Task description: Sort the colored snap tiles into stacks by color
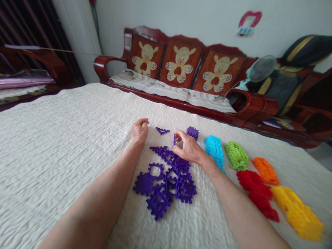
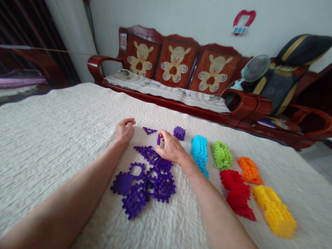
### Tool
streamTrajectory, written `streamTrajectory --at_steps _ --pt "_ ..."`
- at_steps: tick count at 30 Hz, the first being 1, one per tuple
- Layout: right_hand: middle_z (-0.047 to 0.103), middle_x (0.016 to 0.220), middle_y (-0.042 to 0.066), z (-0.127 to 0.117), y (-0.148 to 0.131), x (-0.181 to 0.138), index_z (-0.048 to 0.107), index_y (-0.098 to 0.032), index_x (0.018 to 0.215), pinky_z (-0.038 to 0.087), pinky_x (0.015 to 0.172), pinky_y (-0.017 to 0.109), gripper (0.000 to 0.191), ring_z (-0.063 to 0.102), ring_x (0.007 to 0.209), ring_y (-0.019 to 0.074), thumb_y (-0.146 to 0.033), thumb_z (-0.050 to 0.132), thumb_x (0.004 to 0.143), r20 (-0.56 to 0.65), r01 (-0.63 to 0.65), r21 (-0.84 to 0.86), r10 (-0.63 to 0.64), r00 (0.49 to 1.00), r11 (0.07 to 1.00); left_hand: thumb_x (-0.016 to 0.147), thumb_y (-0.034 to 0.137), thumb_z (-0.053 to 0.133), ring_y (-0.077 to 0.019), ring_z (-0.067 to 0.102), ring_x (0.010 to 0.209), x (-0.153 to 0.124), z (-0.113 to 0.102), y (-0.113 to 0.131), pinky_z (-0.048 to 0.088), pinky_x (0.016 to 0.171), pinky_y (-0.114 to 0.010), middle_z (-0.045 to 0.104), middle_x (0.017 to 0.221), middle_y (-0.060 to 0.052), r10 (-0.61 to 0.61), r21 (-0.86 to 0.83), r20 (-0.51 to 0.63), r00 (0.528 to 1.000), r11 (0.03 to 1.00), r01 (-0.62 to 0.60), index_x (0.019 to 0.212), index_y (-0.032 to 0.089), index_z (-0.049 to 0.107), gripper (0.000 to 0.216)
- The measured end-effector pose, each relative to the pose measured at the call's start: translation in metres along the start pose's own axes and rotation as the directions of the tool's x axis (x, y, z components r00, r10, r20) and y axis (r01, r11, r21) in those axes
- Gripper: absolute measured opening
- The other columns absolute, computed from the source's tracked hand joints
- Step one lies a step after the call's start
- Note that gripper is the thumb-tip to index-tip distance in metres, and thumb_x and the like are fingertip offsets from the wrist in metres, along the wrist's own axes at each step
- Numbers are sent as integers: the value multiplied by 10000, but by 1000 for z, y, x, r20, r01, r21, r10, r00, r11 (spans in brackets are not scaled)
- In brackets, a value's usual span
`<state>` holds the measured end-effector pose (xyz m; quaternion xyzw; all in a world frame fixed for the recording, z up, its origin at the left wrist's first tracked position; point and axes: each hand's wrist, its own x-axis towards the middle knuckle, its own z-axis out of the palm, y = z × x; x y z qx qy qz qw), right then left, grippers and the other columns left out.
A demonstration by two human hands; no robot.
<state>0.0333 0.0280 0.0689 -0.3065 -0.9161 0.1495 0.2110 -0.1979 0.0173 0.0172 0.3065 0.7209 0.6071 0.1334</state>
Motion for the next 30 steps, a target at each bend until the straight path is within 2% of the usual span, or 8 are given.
streamTrajectory --at_steps 7,11,14,21,24,27,30 --pt "681 1019 60 2 9 1 522 -182 1178 472 836 290 504 641 905 181 -108 526 680 57 -65 6 64 996 998 750 180 421 -161 687 920 2 1 -4 502 904 -279 751 917 -21 -2 21 7 1000 1000 2 955 209 713 358" --pt "673 1079 59 5 16 3 576 -191 1111 453 920 314 461 615 1018 182 -50 449 691 -46 -50 8 50 998 999 744 184 423 -173 689 915 2 1 -4 500 905 -285 750 915 -43 12 -9 7 1000 1000 -12 966 191 720 371" --pt "677 1032 55 4 21 4 621 -193 1044 460 914 323 400 614 975 188 -55 461 703 -97 -85 -46 80 992 995 743 184 426 -175 689 917 2 1 -4 497 912 -287 749 914 -40 10 -6 10 1000 1000 -10 954 199 723 365" --pt "675 911 50 -19 28 5 713 -208 950 485 823 300 270 629 842 181 -122 531 770 -71 -134 -171 123 990 976 739 193 436 -178 686 918 2 3 -6 497 919 -293 752 885 -11 10 22 1 1000 1000 -10 931 229 719 344" --pt "698 896 31 -33 43 6 708 -214 978 491 822 297 280 644 822 169 -132 536 773 -130 -208 -139 190 973 968 740 200 440 -178 686 918 1 2 -6 497 917 -291 753 890 -10 14 30 8 1000 999 -14 935 233 720 342" --pt "713 874 30 -45 58 6 694 -193 1003 503 811 301 287 658 814 170 -144 530 773 -220 -311 -78 287 932 947 738 207 447 -184 687 924 2 2 -6 493 928 -300 753 899 -16 23 42 16 1000 999 -23 943 236 721 344" --pt "718 879 31 -48 62 6 698 -188 949 507 803 302 248 660 807 169 -150 527 774 -236 -337 -78 311 921 938 739 208 443 -184 689 916 3 3 -8 493 925 -299 753 899 -20 29 46 22 999 999 -30 953 233 720 352"
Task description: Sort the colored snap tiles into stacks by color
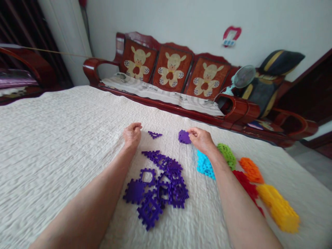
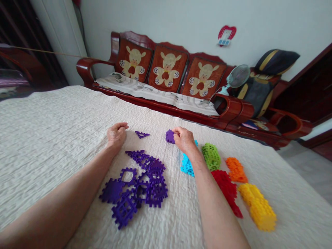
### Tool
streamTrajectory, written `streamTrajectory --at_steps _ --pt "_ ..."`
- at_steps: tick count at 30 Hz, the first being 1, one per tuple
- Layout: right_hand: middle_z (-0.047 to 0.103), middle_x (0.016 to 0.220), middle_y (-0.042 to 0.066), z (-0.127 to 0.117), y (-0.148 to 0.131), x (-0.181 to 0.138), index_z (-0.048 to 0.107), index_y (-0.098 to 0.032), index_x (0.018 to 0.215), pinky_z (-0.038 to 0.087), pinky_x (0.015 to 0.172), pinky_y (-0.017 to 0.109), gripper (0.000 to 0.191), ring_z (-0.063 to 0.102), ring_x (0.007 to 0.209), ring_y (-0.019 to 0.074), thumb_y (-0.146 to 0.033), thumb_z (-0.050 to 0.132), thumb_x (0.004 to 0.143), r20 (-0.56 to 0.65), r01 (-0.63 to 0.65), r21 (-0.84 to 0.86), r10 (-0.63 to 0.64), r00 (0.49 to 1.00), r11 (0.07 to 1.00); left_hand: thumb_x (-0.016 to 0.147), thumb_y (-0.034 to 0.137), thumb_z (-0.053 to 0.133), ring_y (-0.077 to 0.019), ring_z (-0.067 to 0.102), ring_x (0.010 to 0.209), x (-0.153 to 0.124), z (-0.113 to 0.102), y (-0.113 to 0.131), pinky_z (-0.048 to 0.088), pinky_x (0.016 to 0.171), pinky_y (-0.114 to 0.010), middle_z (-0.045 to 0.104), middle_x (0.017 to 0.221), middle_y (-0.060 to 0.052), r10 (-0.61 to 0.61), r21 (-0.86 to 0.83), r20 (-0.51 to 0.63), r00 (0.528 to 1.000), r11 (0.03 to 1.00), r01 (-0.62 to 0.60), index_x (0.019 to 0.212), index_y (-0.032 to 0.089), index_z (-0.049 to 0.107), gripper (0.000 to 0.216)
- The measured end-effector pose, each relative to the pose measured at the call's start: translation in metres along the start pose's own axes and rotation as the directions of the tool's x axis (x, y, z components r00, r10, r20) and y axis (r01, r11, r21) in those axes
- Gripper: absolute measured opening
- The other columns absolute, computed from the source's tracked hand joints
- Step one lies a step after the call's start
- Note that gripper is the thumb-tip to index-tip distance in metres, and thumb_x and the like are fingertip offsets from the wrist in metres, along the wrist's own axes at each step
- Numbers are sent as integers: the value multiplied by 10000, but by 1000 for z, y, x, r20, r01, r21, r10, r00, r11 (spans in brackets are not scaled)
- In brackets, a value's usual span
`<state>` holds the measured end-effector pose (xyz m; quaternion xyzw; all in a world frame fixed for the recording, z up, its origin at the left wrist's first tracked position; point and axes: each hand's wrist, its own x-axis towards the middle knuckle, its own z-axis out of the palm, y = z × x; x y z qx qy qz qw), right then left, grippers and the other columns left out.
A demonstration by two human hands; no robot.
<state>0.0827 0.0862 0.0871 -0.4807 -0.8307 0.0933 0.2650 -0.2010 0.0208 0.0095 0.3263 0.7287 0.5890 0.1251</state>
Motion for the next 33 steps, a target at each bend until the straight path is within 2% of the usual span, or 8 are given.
streamTrajectory --at_steps 5,9,16,33 --pt "715 914 37 8 -9 -4 699 -183 917 502 781 266 240 653 795 150 -108 533 759 47 51 -44 -49 998 998 739 203 440 -170 690 909 1 2 -2 492 919 -276 752 873 -9 -1 1 -11 1000 1000 1 929 228 717 337" --pt "712 894 42 10 -11 -6 708 -180 894 487 776 251 239 648 797 154 -82 549 745 109 56 -149 -39 993 987 736 200 447 -179 693 892 1 2 -1 499 904 -280 752 864 -21 7 -6 -13 1000 1000 -7 915 215 721 327" --pt "665 913 65 8 -9 -11 714 -189 927 458 807 265 202 630 829 173 -159 554 808 68 74 -314 -56 996 946 735 193 452 -181 693 880 1 2 -2 501 891 -281 750 843 -21 23 -3 -18 1000 1000 -23 900 216 721 316" --pt "647 927 66 14 -2 -7 698 -188 931 455 812 269 174 622 851 177 -184 552 836 31 36 -284 -28 999 958 736 192 448 -183 692 876 1 4 -2 500 899 -295 751 845 -15 27 5 -8 1000 1000 -27 906 223 724 325"
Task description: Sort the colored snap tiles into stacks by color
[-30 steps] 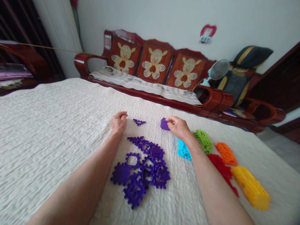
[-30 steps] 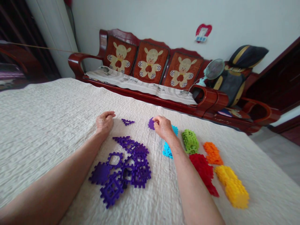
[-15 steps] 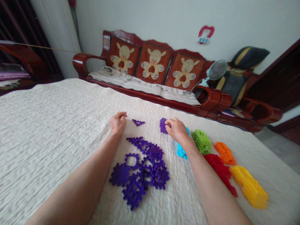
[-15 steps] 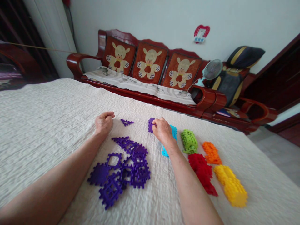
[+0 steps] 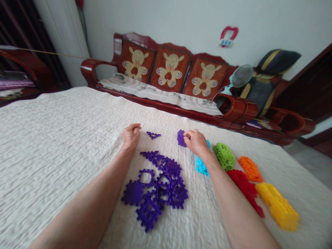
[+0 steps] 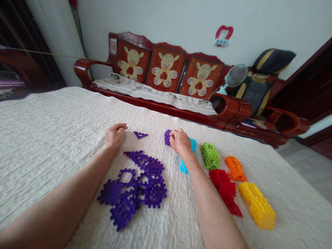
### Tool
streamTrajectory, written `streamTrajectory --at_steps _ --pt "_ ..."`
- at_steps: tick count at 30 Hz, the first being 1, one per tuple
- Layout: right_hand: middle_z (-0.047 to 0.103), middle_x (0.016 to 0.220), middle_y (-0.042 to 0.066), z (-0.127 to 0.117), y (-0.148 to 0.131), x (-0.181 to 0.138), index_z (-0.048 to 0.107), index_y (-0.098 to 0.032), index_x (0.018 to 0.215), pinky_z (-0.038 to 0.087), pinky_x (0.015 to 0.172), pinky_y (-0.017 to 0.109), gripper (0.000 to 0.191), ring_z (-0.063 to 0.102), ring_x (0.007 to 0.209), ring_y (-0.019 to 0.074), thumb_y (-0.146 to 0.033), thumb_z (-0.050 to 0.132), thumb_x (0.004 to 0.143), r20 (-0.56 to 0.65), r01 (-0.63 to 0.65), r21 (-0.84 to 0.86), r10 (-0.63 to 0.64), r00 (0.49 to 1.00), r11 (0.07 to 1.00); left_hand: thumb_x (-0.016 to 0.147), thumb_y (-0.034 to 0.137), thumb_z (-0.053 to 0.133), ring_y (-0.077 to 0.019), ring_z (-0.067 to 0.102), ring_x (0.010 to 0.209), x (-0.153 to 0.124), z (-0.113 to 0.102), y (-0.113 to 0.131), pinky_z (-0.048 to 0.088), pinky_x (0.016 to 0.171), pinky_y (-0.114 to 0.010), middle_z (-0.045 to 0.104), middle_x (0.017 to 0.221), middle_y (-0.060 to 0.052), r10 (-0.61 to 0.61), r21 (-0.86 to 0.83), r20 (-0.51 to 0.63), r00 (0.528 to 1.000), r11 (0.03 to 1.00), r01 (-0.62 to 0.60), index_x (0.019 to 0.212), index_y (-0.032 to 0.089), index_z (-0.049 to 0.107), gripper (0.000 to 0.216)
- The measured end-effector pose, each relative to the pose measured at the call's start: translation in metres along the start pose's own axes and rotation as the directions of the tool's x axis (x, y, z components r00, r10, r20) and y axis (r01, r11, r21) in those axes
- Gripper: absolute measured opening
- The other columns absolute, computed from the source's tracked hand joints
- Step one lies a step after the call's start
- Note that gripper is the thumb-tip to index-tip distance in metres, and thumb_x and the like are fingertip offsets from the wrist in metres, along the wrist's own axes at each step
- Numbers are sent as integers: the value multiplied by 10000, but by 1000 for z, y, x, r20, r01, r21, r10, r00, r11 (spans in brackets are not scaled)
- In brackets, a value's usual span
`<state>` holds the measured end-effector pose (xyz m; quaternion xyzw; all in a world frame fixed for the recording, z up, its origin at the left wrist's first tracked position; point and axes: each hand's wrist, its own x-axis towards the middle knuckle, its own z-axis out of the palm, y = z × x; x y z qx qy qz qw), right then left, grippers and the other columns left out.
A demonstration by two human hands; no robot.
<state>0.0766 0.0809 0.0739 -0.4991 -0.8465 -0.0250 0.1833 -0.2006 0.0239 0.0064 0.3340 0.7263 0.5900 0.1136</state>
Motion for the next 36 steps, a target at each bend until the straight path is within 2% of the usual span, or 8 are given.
streamTrajectory --at_steps 8,11,16,19,23,27,32,36 --pt "621 969 93 -4 -6 -2 676 -166 994 466 826 291 204 618 877 195 -187 551 834 -63 -6 -8 6 998 1000 741 199 450 -183 687 872 0 0 -1 503 881 -292 752 875 -22 1 6 0 1000 1000 -1 924 218 725 331" --pt "622 959 97 -8 -12 -4 669 -155 984 465 826 299 198 616 870 198 -192 547 832 -102 50 37 -46 994 998 744 196 446 -184 684 887 -1 -1 1 499 890 -292 751 875 -20 -7 -1 -8 1000 1000 7 915 220 725 328" --pt "648 840 38 -7 -43 -15 663 -185 875 467 763 278 150 612 770 156 -177 518 836 -16 241 282 -247 969 929 749 187 439 -174 682 898 -5 -5 8 497 901 -285 751 881 -6 -44 -17 -4 999 999 44 916 227 722 331" --pt "675 941 55 -5 -64 -35 648 -186 952 480 846 306 171 633 896 170 -230 504 870 28 287 445 -334 942 848 751 185 436 -170 682 904 -5 -6 9 497 901 -280 750 890 -8 -44 -35 -1 999 998 44 922 225 721 335" --pt "594 1241 108 -8 -74 -79 554 -199 1189 421 1045 405 308 543 1193 218 -329 477 920 -26 297 544 -337 941 785 754 182 436 -172 683 908 -3 -5 5 496 901 -285 748 910 -14 -48 -42 9 999 998 48 949 219 723 348" --pt "365 1489 148 -12 -64 -128 369 -214 1395 320 1142 501 547 343 1394 277 -438 502 915 5 257 526 -305 952 811 756 178 444 -174 683 911 -1 -4 4 493 899 -287 748 913 -13 -62 -33 18 998 997 63 957 216 723 346" --pt "121 1594 164 -11 -54 -158 185 -230 1509 288 1119 629 1077 151 1452 403 -640 722 669 123 357 471 -460 879 807 767 165 453 -170 680 916 -2 -4 8 486 911 -281 749 912 -7 -68 -14 21 997 998 68 953 216 721 330" --pt "159 1581 169 -6 -61 -156 216 -224 1494 305 1112 626 996 164 1452 383 -515 744 700 117 354 450 -447 887 820 768 158 454 -167 679 919 -3 -5 9 482 908 -274 748 908 -10 -56 -4 15 998 998 56 952 209 721 329"
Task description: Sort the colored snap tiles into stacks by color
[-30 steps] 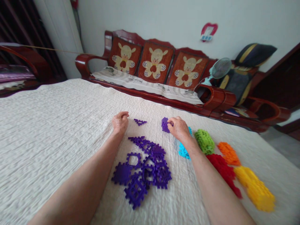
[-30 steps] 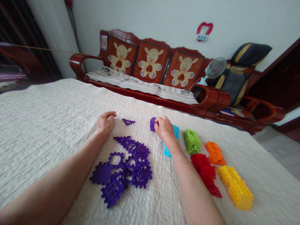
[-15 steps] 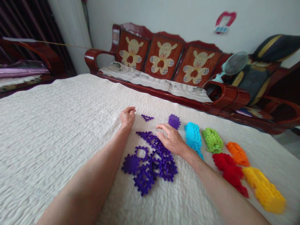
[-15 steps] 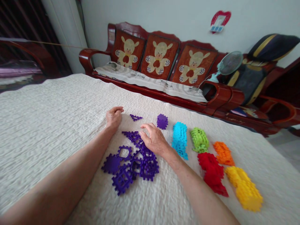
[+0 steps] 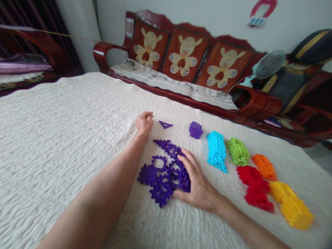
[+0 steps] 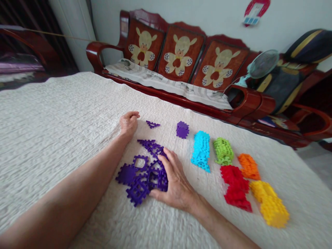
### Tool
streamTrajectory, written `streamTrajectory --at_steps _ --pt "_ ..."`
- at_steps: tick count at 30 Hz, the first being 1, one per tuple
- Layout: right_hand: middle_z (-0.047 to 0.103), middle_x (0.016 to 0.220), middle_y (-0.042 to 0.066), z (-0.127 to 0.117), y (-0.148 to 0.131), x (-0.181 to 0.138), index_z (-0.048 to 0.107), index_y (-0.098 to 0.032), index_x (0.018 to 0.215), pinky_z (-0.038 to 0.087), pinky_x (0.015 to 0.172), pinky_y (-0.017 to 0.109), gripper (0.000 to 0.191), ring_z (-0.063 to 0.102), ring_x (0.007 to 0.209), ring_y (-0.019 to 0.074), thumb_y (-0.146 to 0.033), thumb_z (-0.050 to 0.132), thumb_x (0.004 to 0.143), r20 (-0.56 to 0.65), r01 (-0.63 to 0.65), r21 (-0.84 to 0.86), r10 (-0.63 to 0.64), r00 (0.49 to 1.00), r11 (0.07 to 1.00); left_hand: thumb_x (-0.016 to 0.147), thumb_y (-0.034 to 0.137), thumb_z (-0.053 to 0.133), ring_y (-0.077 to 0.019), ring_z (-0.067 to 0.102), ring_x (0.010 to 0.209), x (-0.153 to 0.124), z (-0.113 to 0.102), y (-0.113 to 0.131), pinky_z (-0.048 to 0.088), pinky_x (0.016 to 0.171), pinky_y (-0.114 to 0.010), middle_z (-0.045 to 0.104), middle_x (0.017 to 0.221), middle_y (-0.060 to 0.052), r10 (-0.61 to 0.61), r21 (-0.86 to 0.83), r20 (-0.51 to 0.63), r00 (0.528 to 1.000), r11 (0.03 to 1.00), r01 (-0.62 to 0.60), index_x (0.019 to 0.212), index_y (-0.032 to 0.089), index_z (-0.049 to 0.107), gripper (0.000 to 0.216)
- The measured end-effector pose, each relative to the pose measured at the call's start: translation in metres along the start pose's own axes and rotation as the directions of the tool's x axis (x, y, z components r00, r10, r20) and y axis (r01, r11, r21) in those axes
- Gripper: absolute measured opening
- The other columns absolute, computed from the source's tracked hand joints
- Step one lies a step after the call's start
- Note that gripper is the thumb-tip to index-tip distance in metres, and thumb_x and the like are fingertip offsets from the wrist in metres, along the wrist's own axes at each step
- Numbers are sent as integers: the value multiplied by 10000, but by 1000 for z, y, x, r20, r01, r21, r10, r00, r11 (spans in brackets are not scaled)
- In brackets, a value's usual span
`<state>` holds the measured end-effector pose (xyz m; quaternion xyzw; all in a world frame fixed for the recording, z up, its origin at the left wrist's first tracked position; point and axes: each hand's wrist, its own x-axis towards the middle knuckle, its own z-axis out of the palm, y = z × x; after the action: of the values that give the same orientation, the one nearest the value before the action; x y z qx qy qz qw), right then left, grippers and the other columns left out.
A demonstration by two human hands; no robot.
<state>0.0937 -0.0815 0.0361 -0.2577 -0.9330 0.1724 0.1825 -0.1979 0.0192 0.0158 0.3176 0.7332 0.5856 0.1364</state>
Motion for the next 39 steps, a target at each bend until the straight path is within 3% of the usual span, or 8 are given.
streamTrajectory --at_steps 7,12,16,21,24,32,36,39 --pt "324 1503 152 15 -4 47 329 -211 1419 321 1141 535 693 301 1409 287 -277 635 801 -100 47 97 -37 994 994 765 159 446 -163 678 912 1 0 -2 485 893 -267 746 903 -7 -4 -31 -9 1000 1000 4 954 209 719 336" --pt "396 1452 165 19 -7 81 372 -189 1385 334 1129 517 616 364 1371 282 -308 591 822 -193 91 165 -58 979 982 757 169 435 -176 679 908 2 1 -4 488 905 -285 745 893 -26 7 -82 -25 1000 997 -9 974 186 720 359" --pt "415 1453 128 11 -25 74 404 -224 1366 301 1132 539 595 350 1376 302 -348 578 810 -242 196 142 -158 957 970 753 158 426 -173 678 925 3 1 -4 482 925 -282 745 898 -27 2 -81 -19 1000 997 -3 989 180 716 375" --pt "517 1390 88 15 -45 49 528 -226 1249 240 1139 537 489 373 1353 288 -433 590 810 37 472 53 -474 880 880 753 156 417 -166 682 920 2 0 -3 487 918 -275 747 896 -23 -16 -91 -27 1000 996 13 971 182 715 370" --pt "565 1345 77 24 -47 47 588 -227 1159 210 1135 550 373 386 1338 278 -431 581 846 145 535 -4 -529 836 845 751 163 416 -170 684 919 2 0 -2 495 910 -283 749 901 -24 -29 -99 -31 999 995 26 972 185 715 372" --pt "631 1231 72 15 -35 61 644 -220 1072 331 1071 491 221 483 1246 248 -203 508 898 -17 394 -88 -397 918 915 754 174 414 -163 684 916 3 1 -4 503 888 -269 749 912 -17 -19 -63 -33 999 998 17 982 187 710 374" --pt "646 1170 74 3 -23 71 648 -221 1091 404 1035 462 274 541 1164 227 -165 464 897 -155 311 -38 -313 937 950 754 171 422 -158 688 889 4 3 -7 508 863 -258 749 896 -15 -7 -83 -37 999 997 4 968 192 711 360" --pt "592 1285 89 0 -8 80 596 -210 1215 396 1062 475 391 491 1243 233 -107 441 871 -167 205 -70 -214 963 976 748 164 432 -160 688 871 4 3 -7 505 869 -260 749 883 -14 -2 -89 -44 999 996 -2 948 195 714 347"
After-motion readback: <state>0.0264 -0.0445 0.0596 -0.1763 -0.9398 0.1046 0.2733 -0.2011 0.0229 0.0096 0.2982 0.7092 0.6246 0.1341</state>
